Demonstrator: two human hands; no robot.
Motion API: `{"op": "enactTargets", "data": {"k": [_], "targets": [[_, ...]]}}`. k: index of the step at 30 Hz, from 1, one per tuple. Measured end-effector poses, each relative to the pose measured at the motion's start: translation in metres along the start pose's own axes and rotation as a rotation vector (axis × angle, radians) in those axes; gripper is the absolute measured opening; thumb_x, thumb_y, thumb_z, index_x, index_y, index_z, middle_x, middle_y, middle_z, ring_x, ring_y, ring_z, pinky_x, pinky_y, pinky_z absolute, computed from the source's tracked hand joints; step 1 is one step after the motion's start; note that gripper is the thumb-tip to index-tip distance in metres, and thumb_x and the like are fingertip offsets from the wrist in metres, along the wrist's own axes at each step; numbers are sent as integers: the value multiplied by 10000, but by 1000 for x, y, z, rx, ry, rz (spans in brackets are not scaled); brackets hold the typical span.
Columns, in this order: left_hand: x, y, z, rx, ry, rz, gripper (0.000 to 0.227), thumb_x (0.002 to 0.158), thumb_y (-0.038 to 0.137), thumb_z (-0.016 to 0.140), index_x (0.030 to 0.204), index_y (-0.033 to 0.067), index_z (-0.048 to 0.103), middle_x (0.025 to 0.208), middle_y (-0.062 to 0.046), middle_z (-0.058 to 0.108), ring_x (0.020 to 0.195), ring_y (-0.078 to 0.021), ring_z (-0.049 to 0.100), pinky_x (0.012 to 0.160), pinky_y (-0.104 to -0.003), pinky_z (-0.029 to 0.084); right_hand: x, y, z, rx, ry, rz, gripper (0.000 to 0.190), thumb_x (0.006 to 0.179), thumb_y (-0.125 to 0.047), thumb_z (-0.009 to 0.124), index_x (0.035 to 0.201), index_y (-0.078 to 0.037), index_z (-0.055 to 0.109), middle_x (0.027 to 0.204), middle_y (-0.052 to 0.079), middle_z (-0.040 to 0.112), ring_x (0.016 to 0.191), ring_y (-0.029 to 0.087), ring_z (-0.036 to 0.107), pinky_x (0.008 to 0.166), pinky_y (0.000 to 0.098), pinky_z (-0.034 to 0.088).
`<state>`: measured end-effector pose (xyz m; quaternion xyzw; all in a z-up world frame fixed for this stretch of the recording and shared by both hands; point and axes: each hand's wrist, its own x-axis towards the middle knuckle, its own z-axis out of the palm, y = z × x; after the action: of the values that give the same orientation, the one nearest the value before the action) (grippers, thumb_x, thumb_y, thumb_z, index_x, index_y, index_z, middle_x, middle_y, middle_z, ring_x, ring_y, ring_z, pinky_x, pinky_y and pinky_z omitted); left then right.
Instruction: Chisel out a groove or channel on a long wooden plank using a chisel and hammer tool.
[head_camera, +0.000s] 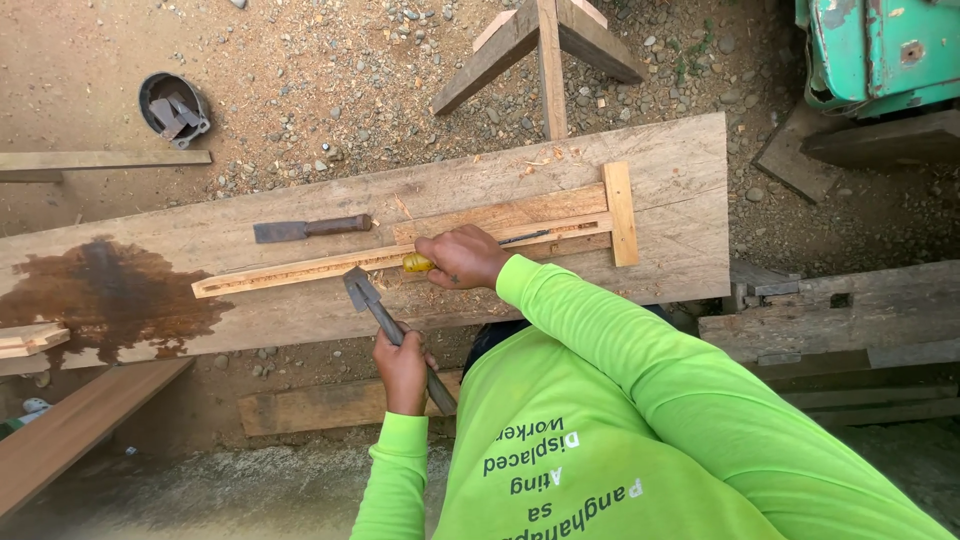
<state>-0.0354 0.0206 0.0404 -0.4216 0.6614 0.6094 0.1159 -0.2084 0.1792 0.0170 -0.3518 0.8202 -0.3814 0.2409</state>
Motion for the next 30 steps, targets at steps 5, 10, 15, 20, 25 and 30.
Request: {"op": "enactTargets", "data": {"k": [5,10,15,20,25,30], "targets": [[6,1,-13,42,-77,-39,107,842,-26,564,914,29,508,656,-73,548,387,-177,504,357,-360,429,0,-1,3,-37,-38,28,260,827,-257,703,943,-78,555,726,149,680,718,404,665,679,543,480],[3,-6,-5,-66,-4,-33,113,849,-23,558,923,36,497,667,-64,554,399,-169,504,364,-355,440,-4,-2,2,-26,-17,12,287,810,-260,716,960,-70,562,729,160,680,715,412,666,653,550,479],[10,-12,-21,139,-113,-35,90,860,-12,575,926,27,527,650,-59,542,411,-171,508,373,-361,438,-1,-4,0,-46,-47,41,276,826,-261,729,956,-74,575,730,158,684,717,406,672,678,545,485],[7,-5,-8,41,-58,-27,107,849,-13,567,931,33,515,637,-59,545,413,-171,516,379,-359,452,-2,-3,-1,-42,-28,36,285,824,-273,733,973,-83,583,731,158,685,734,411,671,675,547,484],[9,4,-14,209,-107,-37,88,851,-9,572,920,24,529,636,-61,545,403,-176,518,378,-353,434,2,-1,0,-48,-64,50,272,835,-270,722,971,-82,581,742,151,690,745,404,674,689,545,485],[8,15,-10,175,-136,-62,94,842,-6,577,908,32,522,640,-63,544,392,-179,517,371,-352,426,0,2,1,-39,-38,50,271,821,-264,728,950,-79,580,741,150,686,755,408,668,692,542,484]]}}
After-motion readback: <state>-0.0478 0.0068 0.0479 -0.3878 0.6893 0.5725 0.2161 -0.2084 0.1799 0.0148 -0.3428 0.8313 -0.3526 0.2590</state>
